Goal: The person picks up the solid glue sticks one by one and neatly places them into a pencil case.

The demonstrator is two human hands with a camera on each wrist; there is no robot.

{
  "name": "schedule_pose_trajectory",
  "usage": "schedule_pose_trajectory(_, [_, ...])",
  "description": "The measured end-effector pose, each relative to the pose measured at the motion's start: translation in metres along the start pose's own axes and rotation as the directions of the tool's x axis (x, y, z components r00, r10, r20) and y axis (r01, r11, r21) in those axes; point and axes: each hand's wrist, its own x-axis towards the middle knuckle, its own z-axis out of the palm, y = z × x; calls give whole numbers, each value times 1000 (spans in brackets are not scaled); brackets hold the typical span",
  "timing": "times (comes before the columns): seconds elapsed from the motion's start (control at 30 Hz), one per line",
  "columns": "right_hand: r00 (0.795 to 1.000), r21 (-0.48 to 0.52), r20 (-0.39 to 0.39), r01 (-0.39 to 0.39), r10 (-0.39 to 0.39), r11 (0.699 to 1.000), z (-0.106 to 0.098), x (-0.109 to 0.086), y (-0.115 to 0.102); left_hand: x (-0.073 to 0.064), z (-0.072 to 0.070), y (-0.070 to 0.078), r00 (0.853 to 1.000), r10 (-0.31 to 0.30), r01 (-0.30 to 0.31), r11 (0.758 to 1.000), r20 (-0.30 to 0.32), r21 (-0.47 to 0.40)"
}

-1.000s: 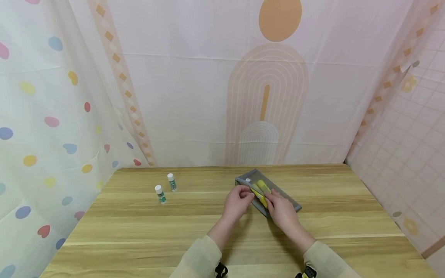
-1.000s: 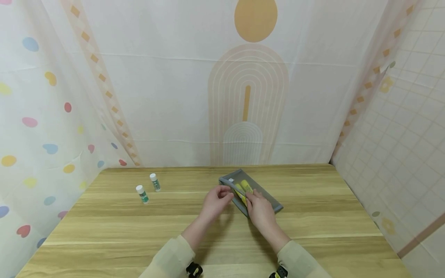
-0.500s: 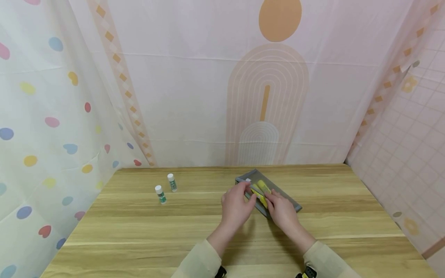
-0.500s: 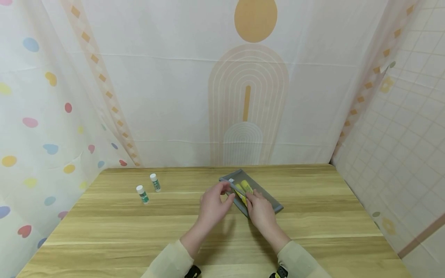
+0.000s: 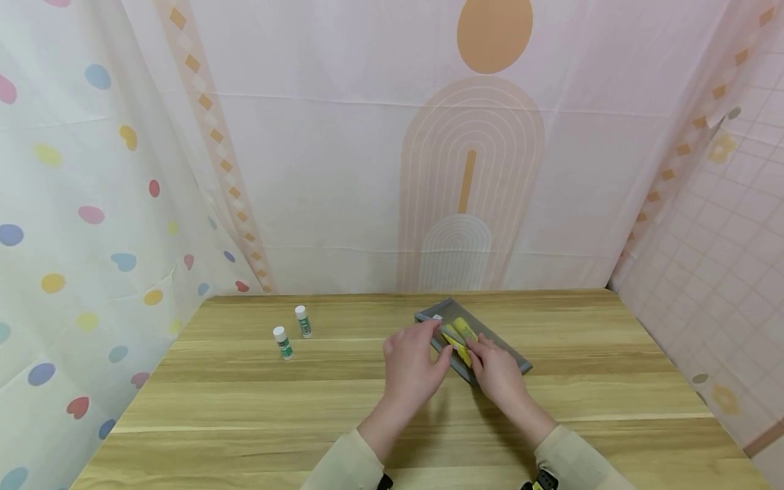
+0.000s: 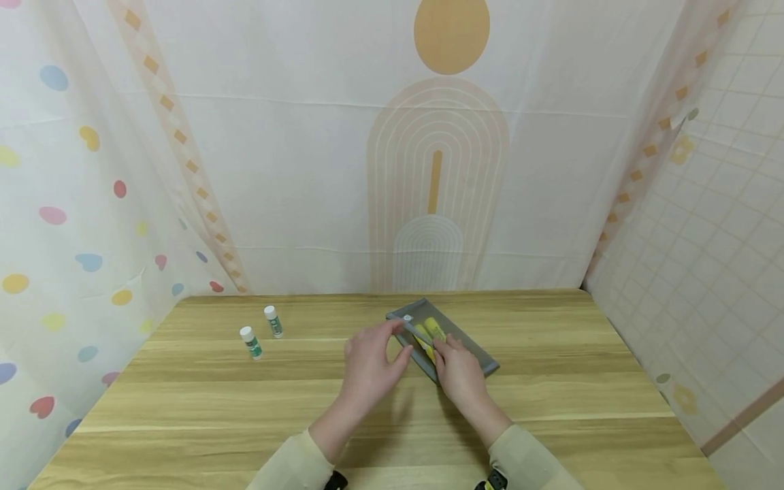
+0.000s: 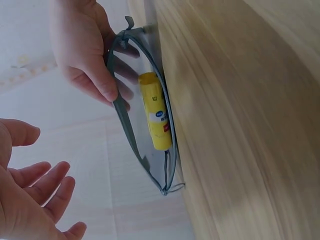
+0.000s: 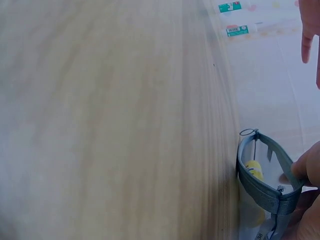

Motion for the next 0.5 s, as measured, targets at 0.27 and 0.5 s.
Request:
schedule_pose_trajectory(0.27, [1000, 0, -8, 3, -3, 1000, 1, 0, 0, -1, -5, -10, 990, 121, -113, 987, -66, 116])
schedule_pose_trajectory(0.5, [1000, -9, -16, 15, -15, 1000, 1, 0, -1, 0, -9, -21, 971, 186, -165, 976, -150, 142])
